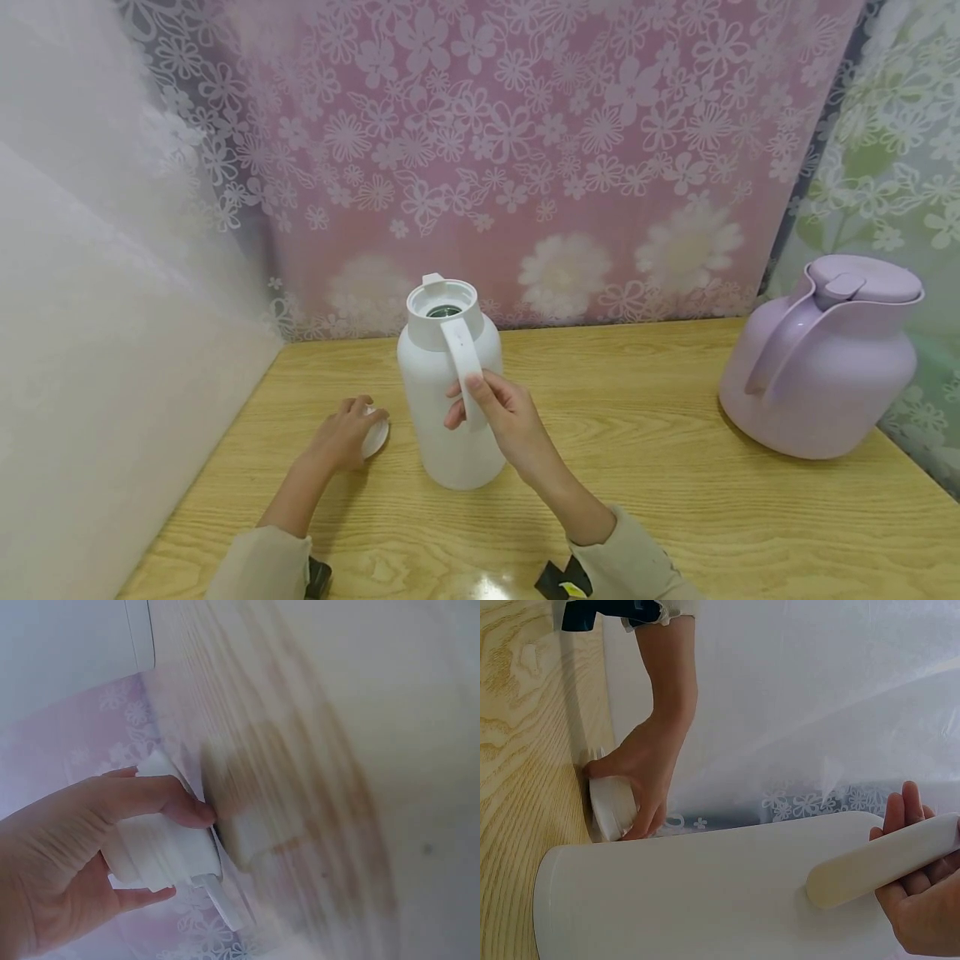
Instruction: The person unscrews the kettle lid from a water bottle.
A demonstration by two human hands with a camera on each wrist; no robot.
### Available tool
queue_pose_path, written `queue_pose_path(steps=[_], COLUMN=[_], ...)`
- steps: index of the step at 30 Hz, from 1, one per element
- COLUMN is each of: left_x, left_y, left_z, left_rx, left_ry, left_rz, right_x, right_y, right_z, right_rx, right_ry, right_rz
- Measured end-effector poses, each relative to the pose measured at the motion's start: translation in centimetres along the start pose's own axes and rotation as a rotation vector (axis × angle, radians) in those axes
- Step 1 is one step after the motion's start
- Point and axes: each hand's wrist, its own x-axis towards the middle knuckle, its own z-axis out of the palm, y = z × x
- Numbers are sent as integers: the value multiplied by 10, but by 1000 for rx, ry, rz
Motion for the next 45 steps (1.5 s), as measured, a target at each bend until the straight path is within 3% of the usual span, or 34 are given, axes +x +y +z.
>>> queue_pose_path(steps=[9,18,27,31,37,45], left_x=[3,3,5,6,6,1], left_y=[6,12,9,6,2,0], left_z=[-8,-12,-7,-6,-8,-20], left_rx=[17,-84,-128,-124,-136,-174], left_ry=[-98,-140,-101,-81,-65,-7], left_rz=[-11,-48,-64,-56,-57,-67], right_x=[0,-1,4,3,1,5], right_y=[-1,0,26,27,12,27], right_z=[0,1,-4,-5,-2,-6], right_rx=[-7,-11,14,11,10,17], right_ry=[4,0,-3,-7,-4,-18], right_rz=[2,4,-1,-10,7,0])
